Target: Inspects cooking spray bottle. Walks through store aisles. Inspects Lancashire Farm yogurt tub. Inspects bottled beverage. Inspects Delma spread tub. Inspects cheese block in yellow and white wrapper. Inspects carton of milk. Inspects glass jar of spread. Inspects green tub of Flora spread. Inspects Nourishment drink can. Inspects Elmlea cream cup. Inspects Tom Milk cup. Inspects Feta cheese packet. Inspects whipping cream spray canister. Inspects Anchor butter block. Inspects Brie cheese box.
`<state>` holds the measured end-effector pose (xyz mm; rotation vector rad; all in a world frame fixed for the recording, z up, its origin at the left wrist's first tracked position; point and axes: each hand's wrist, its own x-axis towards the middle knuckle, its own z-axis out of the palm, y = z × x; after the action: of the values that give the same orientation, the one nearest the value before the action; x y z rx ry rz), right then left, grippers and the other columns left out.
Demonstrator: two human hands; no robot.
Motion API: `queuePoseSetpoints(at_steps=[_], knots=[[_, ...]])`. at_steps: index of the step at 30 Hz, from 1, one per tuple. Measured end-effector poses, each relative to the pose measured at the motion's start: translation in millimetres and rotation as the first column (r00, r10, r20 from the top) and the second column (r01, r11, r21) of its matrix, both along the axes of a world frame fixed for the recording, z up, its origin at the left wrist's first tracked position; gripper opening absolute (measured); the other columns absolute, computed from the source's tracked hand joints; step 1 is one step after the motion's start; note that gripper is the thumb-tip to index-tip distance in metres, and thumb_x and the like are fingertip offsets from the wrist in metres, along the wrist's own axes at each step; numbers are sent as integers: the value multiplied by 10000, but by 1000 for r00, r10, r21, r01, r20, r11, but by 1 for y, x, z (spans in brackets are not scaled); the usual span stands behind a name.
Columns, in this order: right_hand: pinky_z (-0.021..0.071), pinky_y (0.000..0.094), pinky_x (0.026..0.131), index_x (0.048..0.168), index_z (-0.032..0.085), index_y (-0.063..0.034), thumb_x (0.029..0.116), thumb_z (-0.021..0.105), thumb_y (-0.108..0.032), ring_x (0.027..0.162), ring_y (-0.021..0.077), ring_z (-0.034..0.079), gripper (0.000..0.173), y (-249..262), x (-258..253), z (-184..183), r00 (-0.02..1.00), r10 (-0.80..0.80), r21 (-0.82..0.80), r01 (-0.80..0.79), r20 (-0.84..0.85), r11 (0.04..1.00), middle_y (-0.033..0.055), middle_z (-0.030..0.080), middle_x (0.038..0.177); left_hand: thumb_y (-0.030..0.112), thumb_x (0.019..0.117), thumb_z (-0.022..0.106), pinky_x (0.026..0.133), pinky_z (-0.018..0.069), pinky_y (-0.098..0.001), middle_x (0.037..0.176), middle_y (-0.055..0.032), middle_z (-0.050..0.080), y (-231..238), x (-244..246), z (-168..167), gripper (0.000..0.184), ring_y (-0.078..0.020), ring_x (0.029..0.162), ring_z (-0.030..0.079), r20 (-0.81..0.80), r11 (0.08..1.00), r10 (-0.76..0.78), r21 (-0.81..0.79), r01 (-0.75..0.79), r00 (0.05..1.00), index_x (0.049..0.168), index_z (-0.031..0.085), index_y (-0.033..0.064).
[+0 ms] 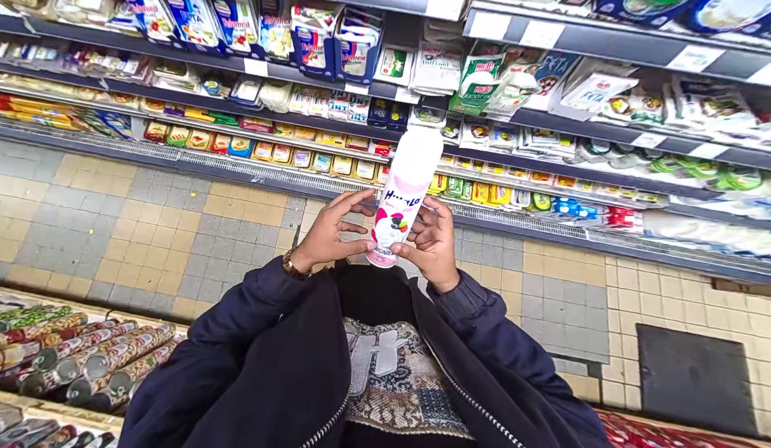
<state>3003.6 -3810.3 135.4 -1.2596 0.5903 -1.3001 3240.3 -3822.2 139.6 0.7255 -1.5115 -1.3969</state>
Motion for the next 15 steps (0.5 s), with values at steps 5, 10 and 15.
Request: queuePoseSetpoints(at_steps=[5,10,15], knots=[[636,519,879,1472,345,-106,777,854,-10,1135,371,682,866,22,13,-13,997,72,107,-73,17,992,186,559,1403,63,779,856,879,630,-506,1497,-230,452,26,12,-18,967,-380,1236,608,-156,988,-93,107,111,983,1563,295,-6],[639,514,864,1491,339,-71,788,860,-50,1172,374,662,876,29,16,-17,995,97,166,-90,-34,982,197,575,1380,-48,749,830,836,647,-523,1455,-233,484,35,15,-24,995,-384,1191,636,-173,986,-53,148,79,983,1580,287,26],[648,508,857,1519,340,-18,813,825,-37,1127,386,684,857,25,15,-17,980,172,227,-147,-97,963,233,518,1440,-88,738,814,835,644,-546,1472,-233,476,38,18,-32,1042,-407,1177,644,-214,971,-32,225,81,976,1606,257,59]])
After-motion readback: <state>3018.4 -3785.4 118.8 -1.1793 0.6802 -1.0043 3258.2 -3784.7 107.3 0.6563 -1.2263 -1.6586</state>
